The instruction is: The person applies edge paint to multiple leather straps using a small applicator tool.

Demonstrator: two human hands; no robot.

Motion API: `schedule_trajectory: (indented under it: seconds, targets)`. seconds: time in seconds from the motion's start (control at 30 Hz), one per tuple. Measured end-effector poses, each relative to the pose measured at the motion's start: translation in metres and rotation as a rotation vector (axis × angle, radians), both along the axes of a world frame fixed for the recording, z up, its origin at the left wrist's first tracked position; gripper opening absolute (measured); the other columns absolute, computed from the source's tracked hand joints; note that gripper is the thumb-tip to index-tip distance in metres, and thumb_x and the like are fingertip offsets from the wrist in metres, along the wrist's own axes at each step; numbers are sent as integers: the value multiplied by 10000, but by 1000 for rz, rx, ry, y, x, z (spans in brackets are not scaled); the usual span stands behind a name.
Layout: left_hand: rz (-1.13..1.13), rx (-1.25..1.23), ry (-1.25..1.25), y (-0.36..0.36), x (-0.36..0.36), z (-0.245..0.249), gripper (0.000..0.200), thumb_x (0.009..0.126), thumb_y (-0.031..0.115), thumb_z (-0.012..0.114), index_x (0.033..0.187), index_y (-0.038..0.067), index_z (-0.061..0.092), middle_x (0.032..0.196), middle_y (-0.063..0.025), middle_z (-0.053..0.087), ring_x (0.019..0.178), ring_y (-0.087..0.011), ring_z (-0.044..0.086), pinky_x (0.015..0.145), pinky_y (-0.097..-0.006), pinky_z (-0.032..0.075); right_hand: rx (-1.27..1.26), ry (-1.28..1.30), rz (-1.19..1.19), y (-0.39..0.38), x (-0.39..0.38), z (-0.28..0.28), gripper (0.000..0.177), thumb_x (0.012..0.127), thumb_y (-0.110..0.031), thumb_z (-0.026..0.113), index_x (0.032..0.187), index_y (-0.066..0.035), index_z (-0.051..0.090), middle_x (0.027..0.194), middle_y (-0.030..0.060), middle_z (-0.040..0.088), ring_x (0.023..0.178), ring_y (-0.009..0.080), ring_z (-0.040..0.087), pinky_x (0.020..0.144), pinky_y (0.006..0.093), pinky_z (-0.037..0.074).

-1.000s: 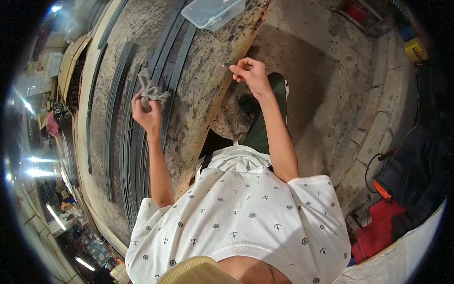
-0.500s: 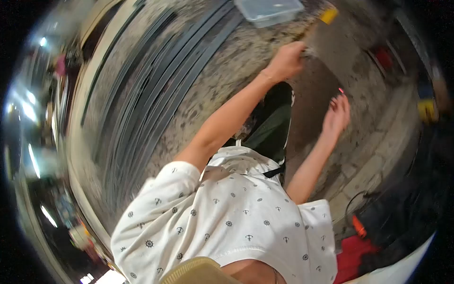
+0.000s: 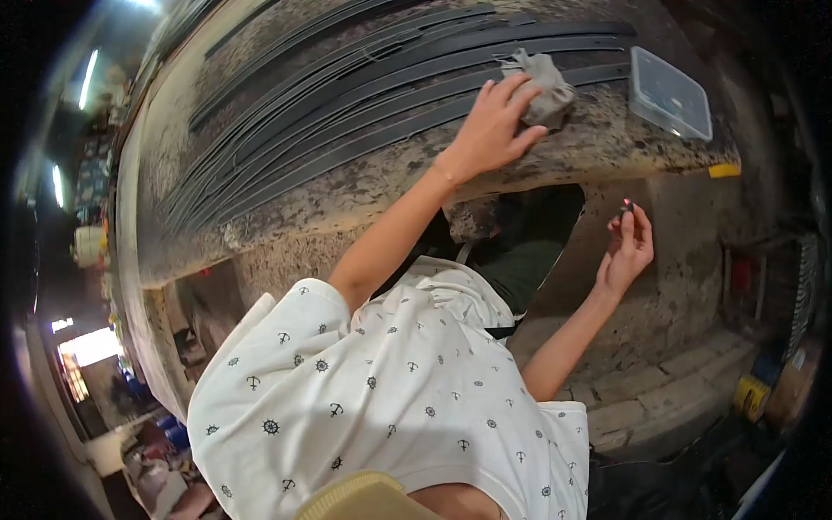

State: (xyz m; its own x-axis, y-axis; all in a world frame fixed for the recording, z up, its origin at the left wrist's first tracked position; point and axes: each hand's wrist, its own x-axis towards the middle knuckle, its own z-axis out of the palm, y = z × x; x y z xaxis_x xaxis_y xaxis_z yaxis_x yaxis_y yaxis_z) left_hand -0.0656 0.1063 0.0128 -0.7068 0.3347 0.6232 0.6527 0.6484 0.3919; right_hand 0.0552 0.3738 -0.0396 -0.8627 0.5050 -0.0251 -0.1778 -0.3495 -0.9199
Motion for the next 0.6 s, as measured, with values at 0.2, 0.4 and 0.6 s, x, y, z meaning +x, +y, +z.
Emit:
schedule_trajectory:
  seconds: [0.2, 0.4, 0.6]
  targets:
    - [497, -187, -113, -176, 76, -11, 495, 858, 269, 742, 1257, 9, 608, 1305, -187, 558, 1220, -376, 515, 1065, -504, 383, 63, 49, 367, -77, -54, 18, 225, 947, -56, 714, 1158, 20, 697, 984, 62, 713, 799, 123, 647, 717, 265, 552]
    - [818, -289, -267, -298, 161, -27, 439, 905, 351, 704, 1266, 108, 645, 1343, -117, 564, 1288, -328, 503, 1102, -544, 308, 119, 96, 630, -151, -104, 26, 216, 947, -66, 721, 1142, 25, 707, 936, 49, 700, 769, 113, 634, 702, 265, 524]
    - [758, -215, -108, -314, 167, -20, 222, 818, 108, 746, 1025, 98, 666, 984, -65, 587, 1030, -288, 558, 984, -518, 389, 321, 160, 778, -233, -131, 43, 197, 951, -54, 702, 1124, 40, 710, 884, 35, 674, 760, 107, 612, 693, 261, 482]
